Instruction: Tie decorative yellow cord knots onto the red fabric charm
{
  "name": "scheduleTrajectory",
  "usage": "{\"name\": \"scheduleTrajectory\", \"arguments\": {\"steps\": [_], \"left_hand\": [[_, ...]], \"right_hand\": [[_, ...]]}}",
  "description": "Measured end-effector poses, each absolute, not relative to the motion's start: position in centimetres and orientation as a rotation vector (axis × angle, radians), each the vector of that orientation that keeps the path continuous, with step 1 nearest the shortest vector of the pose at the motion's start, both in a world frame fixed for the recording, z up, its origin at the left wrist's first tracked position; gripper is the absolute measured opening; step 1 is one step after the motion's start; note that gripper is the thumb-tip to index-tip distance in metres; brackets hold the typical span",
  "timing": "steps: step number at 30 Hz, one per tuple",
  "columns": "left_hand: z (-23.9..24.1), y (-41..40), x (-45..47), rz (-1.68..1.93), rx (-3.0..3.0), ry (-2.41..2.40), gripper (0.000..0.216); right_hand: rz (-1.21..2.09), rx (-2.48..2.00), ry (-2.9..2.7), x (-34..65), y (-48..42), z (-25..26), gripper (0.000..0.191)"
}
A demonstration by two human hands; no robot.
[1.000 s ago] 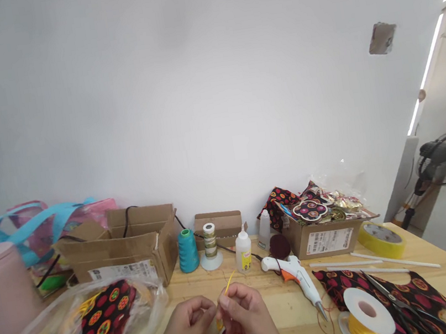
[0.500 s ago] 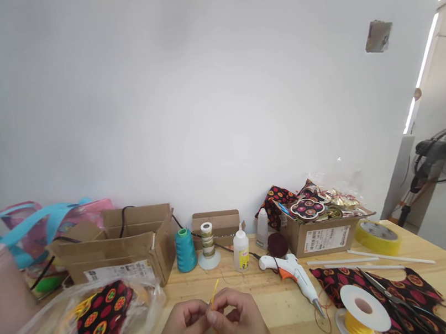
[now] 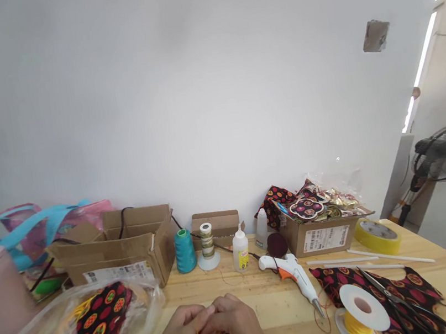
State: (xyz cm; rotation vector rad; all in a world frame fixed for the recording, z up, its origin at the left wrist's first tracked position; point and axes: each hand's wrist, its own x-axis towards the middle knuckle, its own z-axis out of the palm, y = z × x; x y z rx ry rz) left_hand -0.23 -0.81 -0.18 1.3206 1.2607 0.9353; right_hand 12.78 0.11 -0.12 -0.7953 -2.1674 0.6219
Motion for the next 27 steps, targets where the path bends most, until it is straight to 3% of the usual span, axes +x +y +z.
{"name": "scheduleTrajectory", "arguments": {"steps": [27], "left_hand": [[-0.2, -0.5, -1.0, 0.846, 1.325, 1.198, 0.044]], "right_hand": [[0.748, -0.790, -2.082, 12.8, 0.1, 0.3, 0.014]]}}
